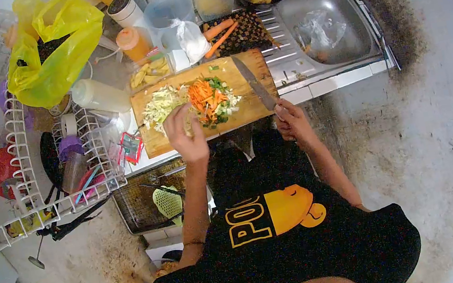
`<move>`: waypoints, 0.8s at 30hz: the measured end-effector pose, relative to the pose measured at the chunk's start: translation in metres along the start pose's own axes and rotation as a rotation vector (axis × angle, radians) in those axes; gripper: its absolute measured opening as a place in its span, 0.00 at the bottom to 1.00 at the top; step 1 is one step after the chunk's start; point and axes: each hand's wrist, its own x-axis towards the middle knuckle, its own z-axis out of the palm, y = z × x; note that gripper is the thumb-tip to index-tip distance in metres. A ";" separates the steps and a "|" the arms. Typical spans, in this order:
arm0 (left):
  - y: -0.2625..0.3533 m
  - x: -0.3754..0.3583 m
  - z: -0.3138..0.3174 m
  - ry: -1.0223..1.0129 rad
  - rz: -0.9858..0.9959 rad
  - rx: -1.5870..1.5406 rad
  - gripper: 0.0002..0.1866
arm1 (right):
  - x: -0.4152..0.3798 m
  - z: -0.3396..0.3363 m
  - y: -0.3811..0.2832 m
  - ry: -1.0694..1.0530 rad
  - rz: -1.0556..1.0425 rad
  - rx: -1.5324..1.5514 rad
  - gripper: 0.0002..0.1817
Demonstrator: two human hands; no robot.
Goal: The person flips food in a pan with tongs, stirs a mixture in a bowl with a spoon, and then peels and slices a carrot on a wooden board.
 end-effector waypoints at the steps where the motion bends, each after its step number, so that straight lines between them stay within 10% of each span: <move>1: 0.011 -0.001 0.002 -0.072 0.074 0.086 0.12 | 0.001 0.000 -0.001 -0.048 0.064 0.130 0.17; 20: 0.092 -0.026 0.189 -0.650 -0.161 -0.066 0.23 | 0.049 -0.178 -0.073 0.039 -0.178 0.207 0.14; 24: 0.108 -0.031 0.248 -0.608 -0.042 0.529 0.30 | 0.064 -0.200 -0.082 0.059 -0.206 0.226 0.14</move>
